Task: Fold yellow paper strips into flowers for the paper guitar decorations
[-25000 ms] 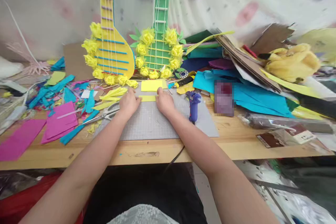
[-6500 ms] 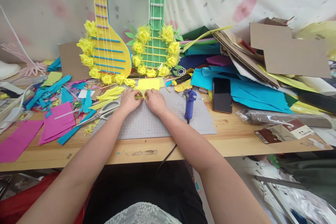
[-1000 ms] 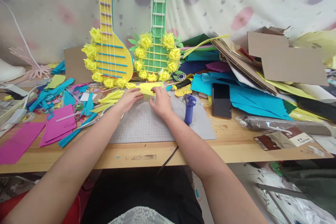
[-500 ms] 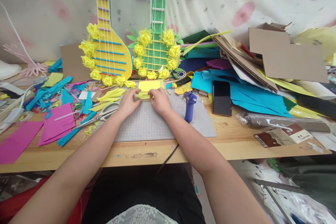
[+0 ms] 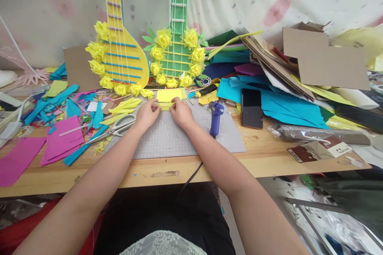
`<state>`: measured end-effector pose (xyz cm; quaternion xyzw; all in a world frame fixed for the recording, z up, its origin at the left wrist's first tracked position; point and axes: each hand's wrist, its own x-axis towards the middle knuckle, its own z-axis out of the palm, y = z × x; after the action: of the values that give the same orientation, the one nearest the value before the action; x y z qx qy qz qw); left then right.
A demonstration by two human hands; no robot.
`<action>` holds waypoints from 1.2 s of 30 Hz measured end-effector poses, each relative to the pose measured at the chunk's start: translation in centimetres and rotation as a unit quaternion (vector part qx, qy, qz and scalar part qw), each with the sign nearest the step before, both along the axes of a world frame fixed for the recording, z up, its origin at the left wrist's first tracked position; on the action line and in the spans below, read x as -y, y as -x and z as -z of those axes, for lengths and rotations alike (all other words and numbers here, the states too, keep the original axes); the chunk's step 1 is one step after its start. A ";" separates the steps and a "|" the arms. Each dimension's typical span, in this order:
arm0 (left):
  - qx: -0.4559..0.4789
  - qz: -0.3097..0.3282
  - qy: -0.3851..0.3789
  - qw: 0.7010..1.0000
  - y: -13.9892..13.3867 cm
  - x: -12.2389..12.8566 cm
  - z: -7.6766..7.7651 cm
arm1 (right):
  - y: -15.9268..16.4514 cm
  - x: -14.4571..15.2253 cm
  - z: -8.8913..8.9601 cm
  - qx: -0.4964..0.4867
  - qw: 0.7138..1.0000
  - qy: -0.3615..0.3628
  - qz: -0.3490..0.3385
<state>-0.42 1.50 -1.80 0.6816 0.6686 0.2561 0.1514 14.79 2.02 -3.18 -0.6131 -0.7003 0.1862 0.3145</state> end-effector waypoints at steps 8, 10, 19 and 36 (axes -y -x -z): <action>-0.028 -0.019 -0.012 0.999 -0.7 0.0 -0.1 | 0.5 0.1 -0.1 0.024 1.000 -0.008 0.017; -0.038 -0.021 -0.014 0.999 -0.8 0.0 -0.2 | 0.6 0.1 -0.2 0.029 0.999 -0.009 0.017; -0.036 -0.026 -0.016 0.999 -0.9 0.3 -0.4 | 0.8 0.5 -0.7 0.086 0.996 -0.006 0.023; -0.093 0.036 -0.058 0.993 -1.0 0.3 0.2 | 1.2 0.6 -0.3 0.181 0.983 -0.041 0.005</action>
<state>0.61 1.21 -2.05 0.7340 0.6385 0.2238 0.0579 13.55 1.38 -2.90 -0.6271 -0.7494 0.0417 0.2083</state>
